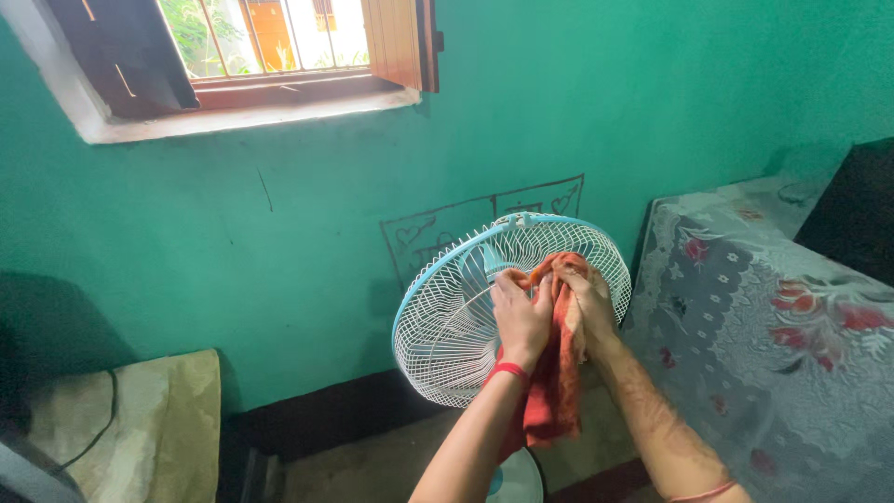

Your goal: The person wipes the front grill and blades of a standing electric fan using a cloth. They hold the fan steady with one hand while cleaning with the other, moving around the grill to reach different sections.

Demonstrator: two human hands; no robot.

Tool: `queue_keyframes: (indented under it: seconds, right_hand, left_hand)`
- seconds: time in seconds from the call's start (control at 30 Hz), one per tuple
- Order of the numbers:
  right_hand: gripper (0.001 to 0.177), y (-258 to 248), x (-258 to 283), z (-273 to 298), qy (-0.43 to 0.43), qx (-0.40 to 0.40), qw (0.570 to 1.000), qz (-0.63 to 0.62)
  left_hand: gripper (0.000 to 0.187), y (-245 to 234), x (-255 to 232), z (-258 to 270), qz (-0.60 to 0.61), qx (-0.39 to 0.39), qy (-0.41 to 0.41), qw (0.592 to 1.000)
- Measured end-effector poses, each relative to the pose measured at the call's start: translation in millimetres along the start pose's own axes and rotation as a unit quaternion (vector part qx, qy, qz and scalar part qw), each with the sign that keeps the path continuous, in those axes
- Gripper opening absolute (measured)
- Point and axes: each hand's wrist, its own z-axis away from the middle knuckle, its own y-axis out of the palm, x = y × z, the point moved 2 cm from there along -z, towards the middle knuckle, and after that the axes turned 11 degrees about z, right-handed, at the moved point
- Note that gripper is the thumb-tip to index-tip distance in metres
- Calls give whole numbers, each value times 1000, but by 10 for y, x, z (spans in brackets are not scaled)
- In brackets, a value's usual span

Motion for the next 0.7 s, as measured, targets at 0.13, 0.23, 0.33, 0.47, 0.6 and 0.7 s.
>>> queue_keyframes:
  seconds: [0.13, 0.23, 0.33, 0.47, 0.6, 0.7]
  right_hand:
    - [16, -252, 46, -357, -96, -92, 973, 191]
    - [26, -169, 121, -614, -102, -111, 921, 359]
    - [36, 58, 152, -783, -168, -132, 824, 524]
    - [36, 228, 75, -873, -154, -128, 762, 616]
    - [40, 204, 125, -893, -293, -112, 770, 555]
    - [35, 164, 111, -857, -249, -154, 802, 521]
  left_hand:
    - [44, -351, -166, -265, -90, 21, 36, 995]
    - [44, -522, -67, -620, -145, -3, 162, 976]
    - [51, -448, 188, -989, -219, 44, 141, 964]
    - [49, -398, 467, -1166, -189, 151, -15, 970]
    - [48, -458, 366, -1191, -182, 137, -26, 973]
    - [55, -459, 243, -1236, -201, 153, -46, 966]
